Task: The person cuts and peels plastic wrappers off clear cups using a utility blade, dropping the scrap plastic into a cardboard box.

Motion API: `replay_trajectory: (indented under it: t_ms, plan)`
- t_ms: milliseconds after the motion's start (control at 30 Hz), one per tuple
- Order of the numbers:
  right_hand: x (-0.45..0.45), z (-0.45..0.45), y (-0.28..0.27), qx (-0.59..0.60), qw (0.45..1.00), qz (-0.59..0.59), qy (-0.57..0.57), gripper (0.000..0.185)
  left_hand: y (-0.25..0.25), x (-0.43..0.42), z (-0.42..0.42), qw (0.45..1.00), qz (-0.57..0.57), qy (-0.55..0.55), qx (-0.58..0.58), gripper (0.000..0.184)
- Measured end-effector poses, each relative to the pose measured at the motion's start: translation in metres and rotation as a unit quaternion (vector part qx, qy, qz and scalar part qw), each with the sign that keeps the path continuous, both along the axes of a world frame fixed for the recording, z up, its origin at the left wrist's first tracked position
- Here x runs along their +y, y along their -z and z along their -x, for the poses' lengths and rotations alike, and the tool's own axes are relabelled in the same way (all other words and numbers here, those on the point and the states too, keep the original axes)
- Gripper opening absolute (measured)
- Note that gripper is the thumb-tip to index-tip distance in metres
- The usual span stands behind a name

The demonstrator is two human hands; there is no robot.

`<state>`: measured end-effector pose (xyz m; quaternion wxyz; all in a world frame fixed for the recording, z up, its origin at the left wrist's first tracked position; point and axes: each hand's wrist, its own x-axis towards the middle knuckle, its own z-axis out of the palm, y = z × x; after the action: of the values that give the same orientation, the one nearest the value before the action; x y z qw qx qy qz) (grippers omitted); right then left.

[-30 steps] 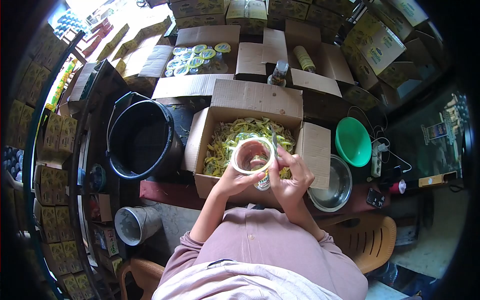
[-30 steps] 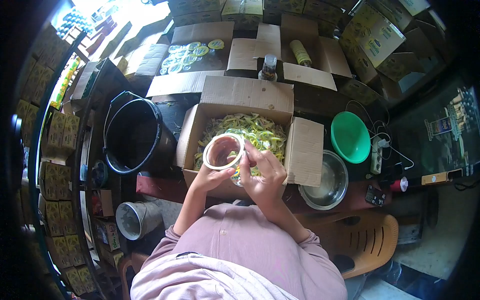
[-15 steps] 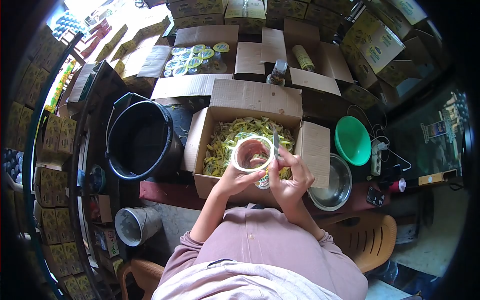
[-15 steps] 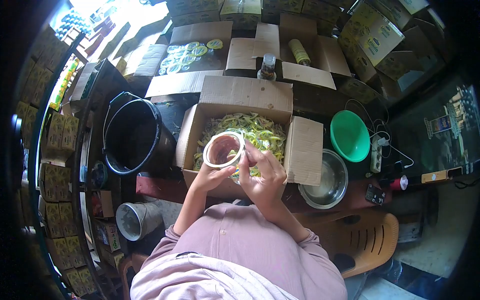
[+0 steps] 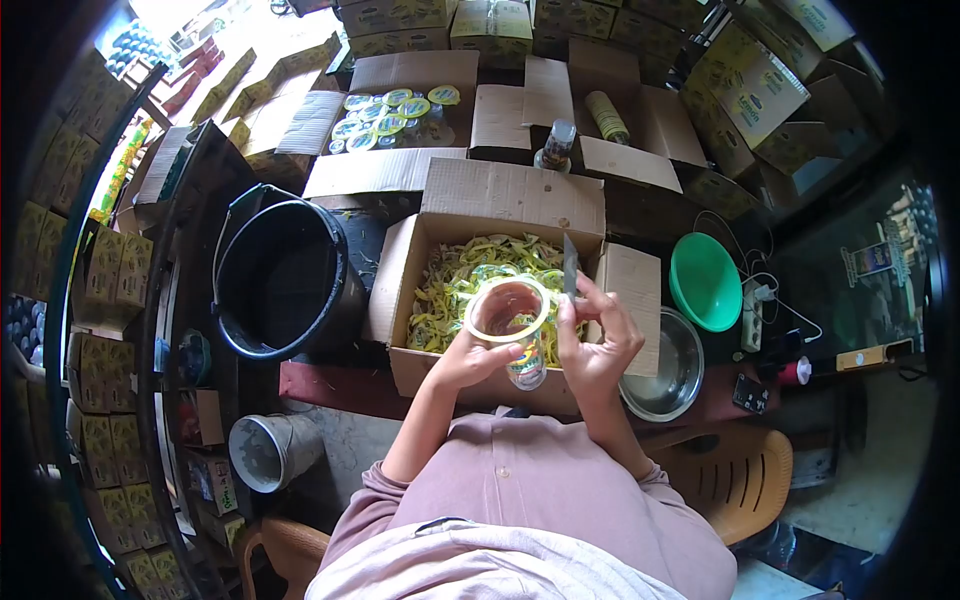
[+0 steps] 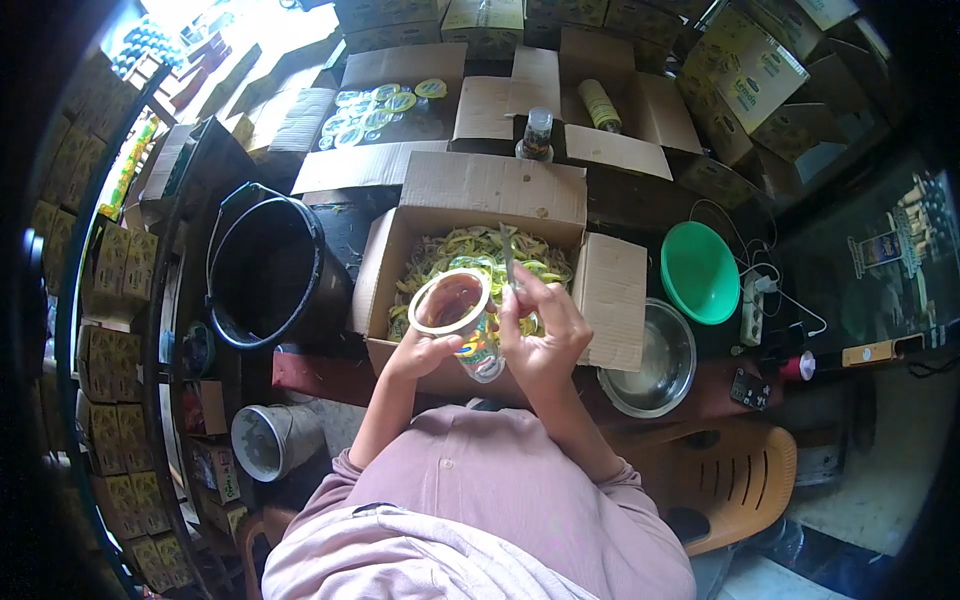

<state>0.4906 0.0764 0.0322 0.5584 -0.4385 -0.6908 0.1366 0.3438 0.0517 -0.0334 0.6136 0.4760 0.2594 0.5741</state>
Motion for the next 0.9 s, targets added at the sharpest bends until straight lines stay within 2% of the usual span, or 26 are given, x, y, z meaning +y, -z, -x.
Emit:
replay_trajectory:
  t_ms: [100, 233, 467, 600, 667, 767, 900]
  plan:
    - [0.001, -0.008, 0.001, 0.028, 0.999, 0.037, 0.009, 0.026, 0.002, 0.000, 0.002, 0.988, 0.048, 0.049, -0.138, 0.061]
    - [0.003, -0.014, 0.007, 0.053, 0.998, 0.040, -0.004, 0.027, 0.006, 0.003, 0.001, 0.974, 0.025, 0.071, -0.214, 0.062]
    - [-0.018, 0.006, 0.001, -0.021, 0.999, -0.012, -0.043, 0.032, 0.004, -0.001, 0.000, 0.997, 0.011, -0.056, -0.048, 0.059]
    - [-0.015, 0.004, 0.005, -0.083, 0.992, -0.087, -0.039, 0.035, -0.002, -0.006, -0.011, 0.991, 0.024, -0.070, -0.111, 0.061]
    - [-0.014, 0.004, 0.004, -0.096, 0.985, -0.135, -0.050, 0.036, -0.002, -0.006, -0.015, 0.992, -0.006, -0.076, -0.099, 0.063]
    - [-0.017, 0.004, 0.003, -0.088, 0.985, -0.148, -0.023, 0.035, -0.006, -0.006, -0.019, 0.993, -0.031, -0.088, -0.078, 0.066]
    - [-0.017, 0.005, 0.001, -0.052, 0.991, -0.123, -0.019, 0.034, -0.014, -0.004, -0.024, 0.987, -0.087, -0.132, -0.019, 0.065]
